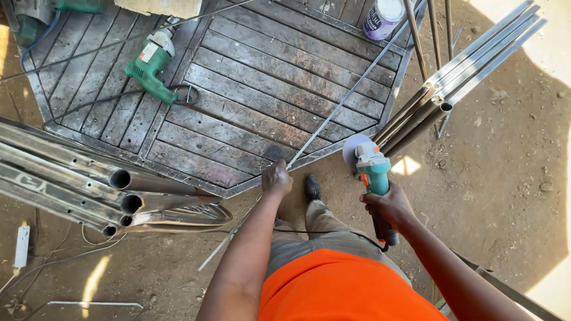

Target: Using a handheld angle grinder to smooth or clean the surface of a long metal rod on a workbench.

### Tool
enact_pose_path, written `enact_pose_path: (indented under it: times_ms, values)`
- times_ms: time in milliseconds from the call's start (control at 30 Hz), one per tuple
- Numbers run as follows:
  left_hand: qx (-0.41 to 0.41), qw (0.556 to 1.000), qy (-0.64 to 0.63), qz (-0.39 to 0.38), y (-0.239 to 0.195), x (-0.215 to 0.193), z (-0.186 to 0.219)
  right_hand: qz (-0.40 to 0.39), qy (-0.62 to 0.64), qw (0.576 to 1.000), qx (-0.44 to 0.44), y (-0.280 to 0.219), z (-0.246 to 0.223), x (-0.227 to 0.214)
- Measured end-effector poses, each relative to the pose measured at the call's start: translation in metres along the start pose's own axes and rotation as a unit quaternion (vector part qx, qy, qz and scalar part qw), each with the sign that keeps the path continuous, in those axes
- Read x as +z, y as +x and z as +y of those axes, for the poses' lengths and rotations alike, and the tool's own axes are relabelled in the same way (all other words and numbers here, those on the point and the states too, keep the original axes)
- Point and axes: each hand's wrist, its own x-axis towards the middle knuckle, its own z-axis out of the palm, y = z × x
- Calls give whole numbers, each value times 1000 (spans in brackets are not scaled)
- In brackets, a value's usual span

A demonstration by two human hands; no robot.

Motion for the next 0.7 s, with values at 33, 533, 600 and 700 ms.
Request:
enact_pose_path:
  times_ms: [33, 533, 600, 700]
  values:
    - [-4, 1000, 0, 4, -1, 8, -2, -12, -10, 1000, 2, 2, -2, -4]
    - [-192, 886, 30, 420, -218, 19, -110, -98, -81, 992, 20, 68, -13, -7]
    - [-313, 858, -20, 407, -230, 30, -125, -104, -94, 990, 9, 78, -8, -2]
    - [-425, 772, -166, 442, -235, 22, -144, -111, -114, 987, 12, 89, -6, 13]
